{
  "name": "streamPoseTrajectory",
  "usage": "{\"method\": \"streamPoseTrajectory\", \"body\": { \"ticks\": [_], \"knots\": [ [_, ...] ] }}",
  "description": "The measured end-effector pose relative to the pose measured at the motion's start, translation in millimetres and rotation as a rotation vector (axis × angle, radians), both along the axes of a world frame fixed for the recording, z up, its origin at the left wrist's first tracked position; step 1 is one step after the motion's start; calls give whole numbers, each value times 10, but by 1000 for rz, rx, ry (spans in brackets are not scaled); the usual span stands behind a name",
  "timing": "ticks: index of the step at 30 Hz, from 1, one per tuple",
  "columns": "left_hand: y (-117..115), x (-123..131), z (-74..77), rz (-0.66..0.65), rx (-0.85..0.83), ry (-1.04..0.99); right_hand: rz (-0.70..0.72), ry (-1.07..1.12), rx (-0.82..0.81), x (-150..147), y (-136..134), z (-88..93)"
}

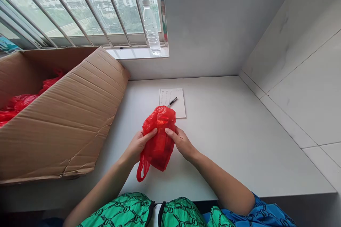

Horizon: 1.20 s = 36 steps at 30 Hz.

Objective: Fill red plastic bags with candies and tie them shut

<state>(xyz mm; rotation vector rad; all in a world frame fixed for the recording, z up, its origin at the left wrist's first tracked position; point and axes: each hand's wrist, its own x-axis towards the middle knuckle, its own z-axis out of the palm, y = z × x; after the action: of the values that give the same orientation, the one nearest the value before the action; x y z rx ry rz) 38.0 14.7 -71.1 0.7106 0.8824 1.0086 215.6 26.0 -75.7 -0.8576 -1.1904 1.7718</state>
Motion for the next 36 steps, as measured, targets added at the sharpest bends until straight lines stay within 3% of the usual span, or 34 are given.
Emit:
{"method": "streamPoseTrajectory", "body": {
  "ticks": [13, 25, 36],
  "knots": [
    [-34, -15, -34, -3, -111, -106, -29, -36, -3, 11, -30, 4],
    [43, -128, -138, 122, -150, -143, -14, -62, 48, 29, 34, -56],
    [96, -146, -195, 66, -202, -172, -45, -82, 54, 41, 137, -111]
  ]
}}
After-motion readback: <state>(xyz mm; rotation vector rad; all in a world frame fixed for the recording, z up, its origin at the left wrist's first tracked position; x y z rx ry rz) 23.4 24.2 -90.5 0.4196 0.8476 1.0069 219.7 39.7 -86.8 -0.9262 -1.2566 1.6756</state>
